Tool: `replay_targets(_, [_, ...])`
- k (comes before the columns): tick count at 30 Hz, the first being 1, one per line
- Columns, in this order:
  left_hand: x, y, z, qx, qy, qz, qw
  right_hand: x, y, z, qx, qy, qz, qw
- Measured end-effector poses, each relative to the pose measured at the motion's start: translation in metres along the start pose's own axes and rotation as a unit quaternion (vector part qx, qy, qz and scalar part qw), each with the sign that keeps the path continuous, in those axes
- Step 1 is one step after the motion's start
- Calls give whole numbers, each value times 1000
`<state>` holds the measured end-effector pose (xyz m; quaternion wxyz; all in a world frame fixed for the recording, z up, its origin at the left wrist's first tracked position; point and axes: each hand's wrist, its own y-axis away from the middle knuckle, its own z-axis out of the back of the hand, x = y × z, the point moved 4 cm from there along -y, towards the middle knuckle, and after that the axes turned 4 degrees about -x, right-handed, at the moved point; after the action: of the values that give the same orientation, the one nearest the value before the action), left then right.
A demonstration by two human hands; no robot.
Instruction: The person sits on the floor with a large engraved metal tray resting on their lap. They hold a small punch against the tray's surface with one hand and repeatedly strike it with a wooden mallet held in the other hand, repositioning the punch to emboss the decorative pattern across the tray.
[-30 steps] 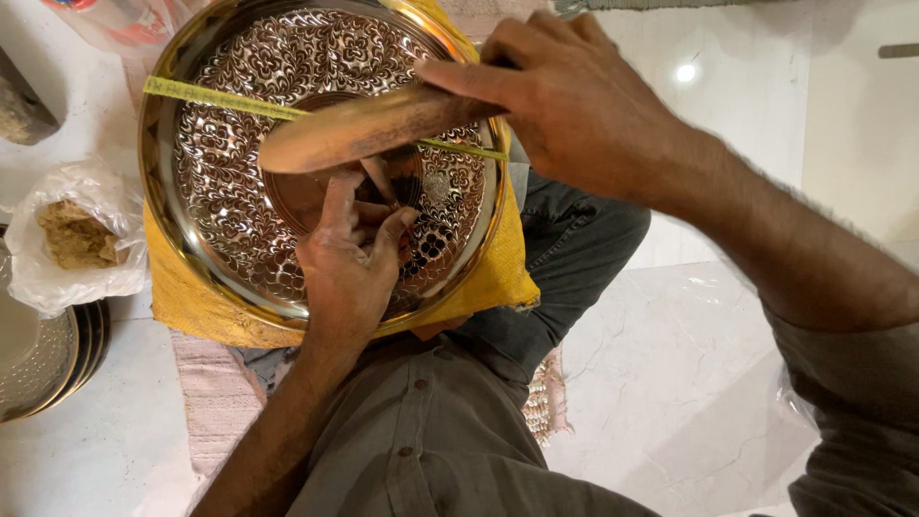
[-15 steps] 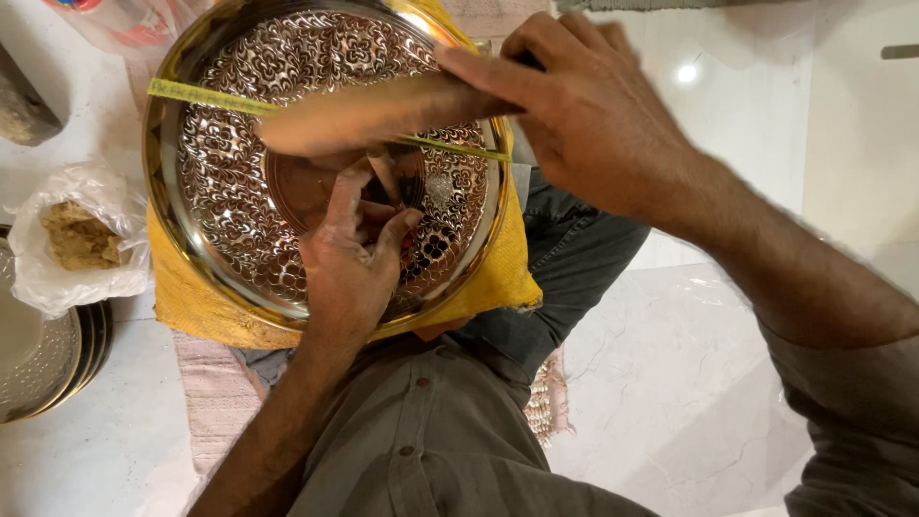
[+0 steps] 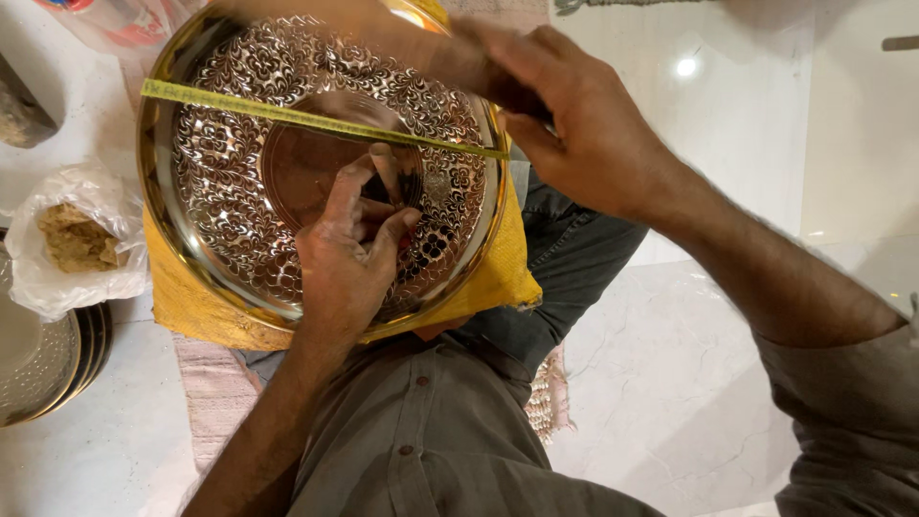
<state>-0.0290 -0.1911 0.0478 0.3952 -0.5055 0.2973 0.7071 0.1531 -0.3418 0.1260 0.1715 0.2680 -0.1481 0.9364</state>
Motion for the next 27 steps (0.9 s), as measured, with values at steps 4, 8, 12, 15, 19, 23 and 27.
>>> replay_targets(4, [-2, 0, 3, 1, -34, -5, 999, 2, 5, -3, 19, 282, 70, 957])
replay_targets(8, [-5, 1, 3, 4, -4, -2, 1000, 3, 5, -1, -16, -3, 38, 999])
replay_targets(12, [-10, -2, 4, 8, -9, -92, 996, -1, 6, -5, 13, 6, -61, 998])
replay_targets(15, [2, -3, 3, 26, 6, 30, 999, 0, 9, -7, 41, 64, -46, 996])
replay_targets(19, [3, -3, 4, 36, 3, -10, 999, 2, 15, -6, -8, 105, -5, 994])
replay_targets(23, [6, -4, 3, 44, -2, 15, 999, -6, 20, -7, 17, 70, -42, 997])
replay_targets(27, [5, -5, 4, 47, 32, 1, 998, -6, 25, -1, -46, -15, -13, 999])
